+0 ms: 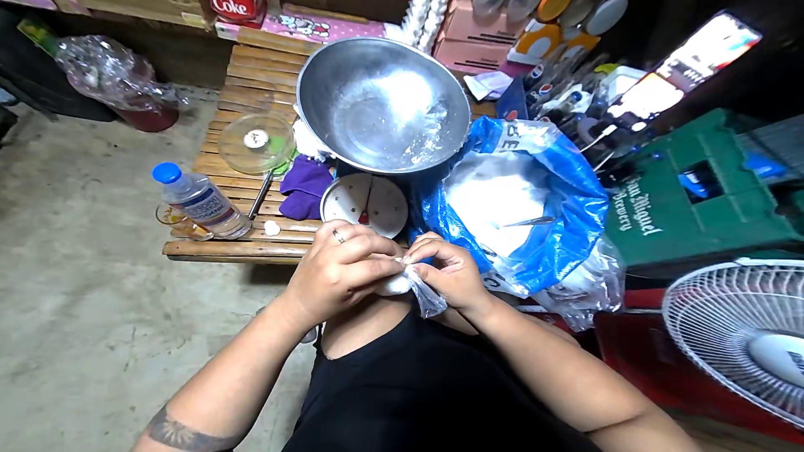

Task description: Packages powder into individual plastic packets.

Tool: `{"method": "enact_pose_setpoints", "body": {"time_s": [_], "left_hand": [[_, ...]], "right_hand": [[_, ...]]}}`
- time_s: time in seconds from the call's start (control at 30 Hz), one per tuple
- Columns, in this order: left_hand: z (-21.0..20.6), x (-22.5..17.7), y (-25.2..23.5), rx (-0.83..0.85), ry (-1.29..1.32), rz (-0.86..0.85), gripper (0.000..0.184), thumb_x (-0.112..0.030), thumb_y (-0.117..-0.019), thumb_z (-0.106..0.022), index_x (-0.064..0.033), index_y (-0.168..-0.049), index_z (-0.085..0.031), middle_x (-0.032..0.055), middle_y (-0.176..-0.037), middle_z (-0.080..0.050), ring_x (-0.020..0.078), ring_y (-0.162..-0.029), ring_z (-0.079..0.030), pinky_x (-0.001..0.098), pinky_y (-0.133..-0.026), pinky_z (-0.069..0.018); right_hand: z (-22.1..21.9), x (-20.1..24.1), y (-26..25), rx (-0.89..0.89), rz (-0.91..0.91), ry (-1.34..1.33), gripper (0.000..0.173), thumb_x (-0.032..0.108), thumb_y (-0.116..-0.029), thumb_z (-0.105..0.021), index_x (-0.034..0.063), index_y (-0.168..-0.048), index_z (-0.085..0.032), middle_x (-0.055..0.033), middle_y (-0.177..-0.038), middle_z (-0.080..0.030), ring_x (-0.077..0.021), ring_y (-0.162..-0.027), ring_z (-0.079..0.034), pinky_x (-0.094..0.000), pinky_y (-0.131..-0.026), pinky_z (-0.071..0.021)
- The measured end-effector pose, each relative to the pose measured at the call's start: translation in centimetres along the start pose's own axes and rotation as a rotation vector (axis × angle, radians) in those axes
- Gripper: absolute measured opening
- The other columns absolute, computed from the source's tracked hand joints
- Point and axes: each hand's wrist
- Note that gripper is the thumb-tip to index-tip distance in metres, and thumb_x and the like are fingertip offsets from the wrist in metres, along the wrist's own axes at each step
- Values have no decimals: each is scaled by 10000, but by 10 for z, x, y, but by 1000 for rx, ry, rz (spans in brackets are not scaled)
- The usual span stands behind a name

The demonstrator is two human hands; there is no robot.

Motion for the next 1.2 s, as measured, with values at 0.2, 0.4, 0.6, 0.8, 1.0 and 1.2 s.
{"method": "enact_pose_setpoints", "body": {"time_s": [0.2,0.4,0.6,0.8,1.0,1.2], "left_hand": [[4,5,-9,43,-11,-141,138,-104,-950,-678,-153,-975,-804,22,-1038,-742,186,-1071,-643,403,-1002,-440],[5,11,-19,147,133,-163,143,-201,-958,-686,-112,-923,-793,39,-995,-741,179,-1030,-665,369,-977,-486],[1,16,-21,183,280,-120,157,-214,-917,-683,-101,-845,-767,30,-941,-734,152,-990,-663,342,-923,-504],[-8,18,-14,142,431,52,104,-211,-848,-708,-117,-822,-743,-16,-912,-713,90,-964,-645,340,-929,-500],[-13,11,-9,113,636,345,56,-169,-805,-738,-115,-817,-731,-34,-941,-683,64,-1000,-626,227,-871,-529],[-5,3,-9,131,571,510,88,-170,-857,-737,-131,-936,-742,-45,-1017,-650,55,-1022,-605,228,-895,-517]], "right_hand": [[5,3,-4,52,-49,-20,33,92,-877,-754,108,-906,-759,39,-954,-725,-67,-1004,-652,-253,-926,-536],[11,5,-9,143,-64,-47,25,116,-877,-764,97,-892,-756,43,-938,-724,-60,-998,-654,-243,-917,-538],[15,3,-12,244,-31,-63,64,150,-880,-757,104,-913,-729,41,-939,-711,-53,-988,-648,-242,-899,-538],[14,5,-19,322,68,44,117,215,-868,-758,127,-907,-692,45,-946,-695,-81,-1067,-610,-326,-1028,-466],[13,5,-22,266,357,271,90,126,-816,-756,99,-873,-691,-4,-953,-712,-110,-1014,-648,-451,-1106,-411],[12,4,-19,152,377,352,70,123,-840,-741,93,-895,-710,-11,-950,-730,-102,-988,-667,-451,-1105,-414]]}}
Point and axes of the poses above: each hand's wrist, its own y-axis away from the middle knuckle, its own z-axis out of the back of the hand, x = y × z
